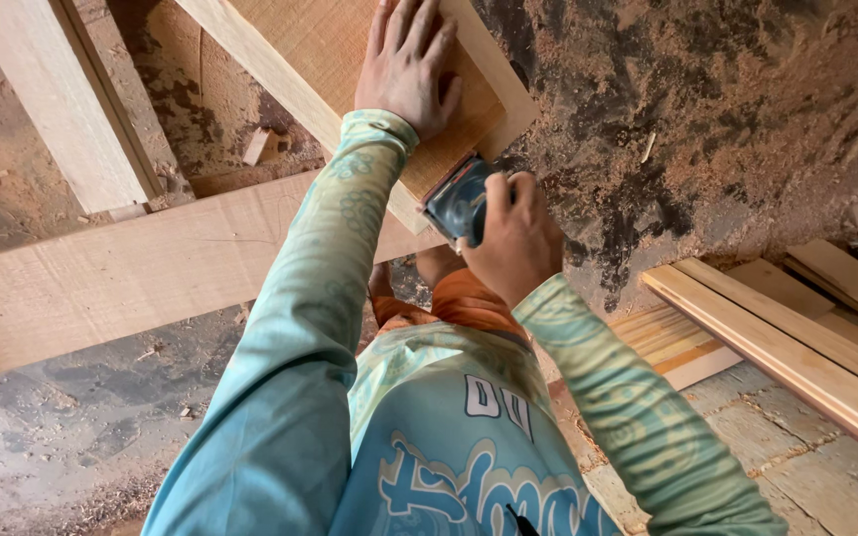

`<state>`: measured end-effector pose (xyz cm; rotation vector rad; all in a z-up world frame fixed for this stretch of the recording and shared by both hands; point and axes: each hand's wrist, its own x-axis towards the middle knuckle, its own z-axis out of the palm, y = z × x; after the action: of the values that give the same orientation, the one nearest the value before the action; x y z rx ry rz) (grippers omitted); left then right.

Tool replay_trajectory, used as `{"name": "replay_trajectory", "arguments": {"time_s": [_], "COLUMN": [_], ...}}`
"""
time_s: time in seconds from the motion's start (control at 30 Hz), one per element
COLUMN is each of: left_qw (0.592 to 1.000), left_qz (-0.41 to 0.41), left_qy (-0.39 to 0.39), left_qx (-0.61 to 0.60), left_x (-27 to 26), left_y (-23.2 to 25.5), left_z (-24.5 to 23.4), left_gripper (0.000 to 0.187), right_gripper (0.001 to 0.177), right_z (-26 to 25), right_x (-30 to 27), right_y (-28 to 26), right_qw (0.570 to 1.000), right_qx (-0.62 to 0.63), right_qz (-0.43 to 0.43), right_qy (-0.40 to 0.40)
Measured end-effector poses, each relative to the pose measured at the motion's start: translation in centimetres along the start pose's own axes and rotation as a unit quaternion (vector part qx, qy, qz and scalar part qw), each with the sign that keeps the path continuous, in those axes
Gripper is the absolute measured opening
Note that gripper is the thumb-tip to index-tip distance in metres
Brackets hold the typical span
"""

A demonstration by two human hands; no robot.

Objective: The person uses an electric sander to smooth the surface of a rectangular wooden board resting on a workbench. They pause to replace the sanding pad on the tool before continuing to sand the board's surface.

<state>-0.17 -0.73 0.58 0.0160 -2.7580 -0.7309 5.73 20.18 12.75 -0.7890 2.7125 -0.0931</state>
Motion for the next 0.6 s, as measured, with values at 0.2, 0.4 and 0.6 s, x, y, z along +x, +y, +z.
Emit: {"name": "replay_trajectory", "arguments": {"time_s": [0.2,0.4,0.6], "left_qw": [1.000,1.000,0.999], "left_qz": [-0.006,-0.004,-0.024], "left_qy": [-0.012,-0.002,-0.025], "left_qx": [-0.003,0.012,0.019], "left_x": [-0.1,0.0,0.2], "left_y": [-0.2,-0.1,-0.2], "left_z": [0.3,0.4,0.1], "left_gripper": [0.063,0.063,0.062], "right_gripper": [0.072,0.077,0.077], "right_z": [-1.7,-2.4,-4.0], "right_x": [2.4,4.5,7.9], "right_y": [2.4,5.3,8.9], "right_qw": [0.999,1.000,0.991], "right_qx": [0.007,-0.006,0.027], "right_qz": [0.032,0.027,0.123], "right_qy": [-0.022,0.007,-0.039]}}
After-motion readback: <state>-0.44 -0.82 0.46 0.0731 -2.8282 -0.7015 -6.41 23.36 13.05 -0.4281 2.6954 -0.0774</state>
